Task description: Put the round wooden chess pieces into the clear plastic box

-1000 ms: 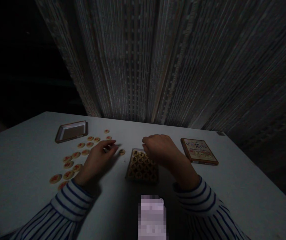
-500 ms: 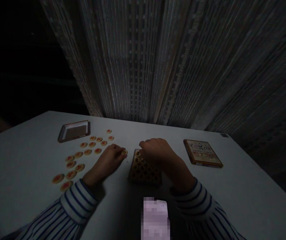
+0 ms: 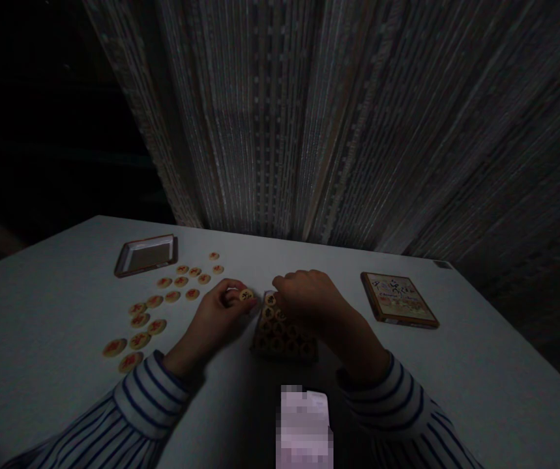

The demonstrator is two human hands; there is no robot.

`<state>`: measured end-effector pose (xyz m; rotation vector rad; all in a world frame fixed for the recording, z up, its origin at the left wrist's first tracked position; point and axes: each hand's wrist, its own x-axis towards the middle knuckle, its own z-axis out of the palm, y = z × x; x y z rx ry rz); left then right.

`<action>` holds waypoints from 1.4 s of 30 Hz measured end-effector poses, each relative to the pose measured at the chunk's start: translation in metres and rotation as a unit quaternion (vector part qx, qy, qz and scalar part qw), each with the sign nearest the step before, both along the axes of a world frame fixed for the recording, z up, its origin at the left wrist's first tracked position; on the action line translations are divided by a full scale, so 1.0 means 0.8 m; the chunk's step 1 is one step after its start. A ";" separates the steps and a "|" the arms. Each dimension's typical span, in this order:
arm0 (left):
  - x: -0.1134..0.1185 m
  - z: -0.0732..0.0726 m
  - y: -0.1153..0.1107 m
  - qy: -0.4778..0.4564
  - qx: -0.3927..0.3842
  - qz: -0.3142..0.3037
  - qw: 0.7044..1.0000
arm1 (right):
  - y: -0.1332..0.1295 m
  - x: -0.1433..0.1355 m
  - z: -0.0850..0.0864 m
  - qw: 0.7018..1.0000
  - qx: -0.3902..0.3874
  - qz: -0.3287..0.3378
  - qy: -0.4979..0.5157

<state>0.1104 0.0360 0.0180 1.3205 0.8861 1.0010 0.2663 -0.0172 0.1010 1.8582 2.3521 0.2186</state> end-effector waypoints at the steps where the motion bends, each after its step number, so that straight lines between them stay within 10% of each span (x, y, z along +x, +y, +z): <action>1: 0.001 0.004 -0.004 -0.026 -0.025 -0.007 0.999 | -0.001 0.000 0.000 1.000 0.000 0.002 0.000; 42: 0.007 0.005 -0.021 -0.200 -0.132 -0.047 0.970 | -0.004 -0.002 -0.005 0.992 0.042 0.085 0.084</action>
